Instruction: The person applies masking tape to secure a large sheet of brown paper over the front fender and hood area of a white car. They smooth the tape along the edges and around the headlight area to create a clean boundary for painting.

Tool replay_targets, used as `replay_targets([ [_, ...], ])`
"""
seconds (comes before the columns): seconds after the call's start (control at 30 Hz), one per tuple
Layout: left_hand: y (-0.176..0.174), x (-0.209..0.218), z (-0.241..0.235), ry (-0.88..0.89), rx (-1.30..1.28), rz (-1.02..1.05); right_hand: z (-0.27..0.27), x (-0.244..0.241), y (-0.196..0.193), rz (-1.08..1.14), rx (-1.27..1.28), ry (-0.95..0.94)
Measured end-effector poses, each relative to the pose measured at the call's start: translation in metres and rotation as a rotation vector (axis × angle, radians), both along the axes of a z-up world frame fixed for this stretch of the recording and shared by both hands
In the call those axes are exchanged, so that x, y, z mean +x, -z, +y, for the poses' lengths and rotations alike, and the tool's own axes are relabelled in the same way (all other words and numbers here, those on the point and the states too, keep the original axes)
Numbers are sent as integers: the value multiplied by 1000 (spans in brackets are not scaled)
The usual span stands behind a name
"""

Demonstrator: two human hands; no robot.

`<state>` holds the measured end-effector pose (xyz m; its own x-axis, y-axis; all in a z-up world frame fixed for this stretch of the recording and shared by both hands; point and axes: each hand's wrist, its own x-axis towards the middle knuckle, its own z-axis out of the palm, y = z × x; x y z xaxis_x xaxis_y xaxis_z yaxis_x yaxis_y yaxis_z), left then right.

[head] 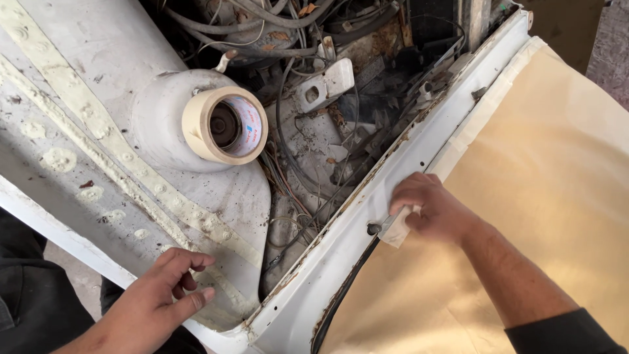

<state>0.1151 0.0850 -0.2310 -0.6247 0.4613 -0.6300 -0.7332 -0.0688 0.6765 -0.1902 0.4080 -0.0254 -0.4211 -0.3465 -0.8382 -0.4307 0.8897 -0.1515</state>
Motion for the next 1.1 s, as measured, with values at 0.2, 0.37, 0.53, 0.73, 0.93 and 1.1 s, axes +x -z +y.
replay_targets([
  [0.2, -1, 0, 1, -12, -46, -5, 15, 5, 0, 38, -190, -37],
  [0.37, -6, -1, 1, 4, -48, -73, 11, 8, -4, -19, -212, -76],
  [0.53, -2, 7, 3, -3, -29, -39, 2, 15, 4, -26, -126, -133],
  [0.73, -3, 7, 1, -32, -48, -22, -8, 20, 4, -42, -36, -113],
  [0.93, -8, 0, 1, -30, -49, -101, 1, 28, -4, -24, -278, -52],
  [1.1, 10, 18, 8, -40, -27, -28, -1, 33, -5, -21, -331, -134],
])
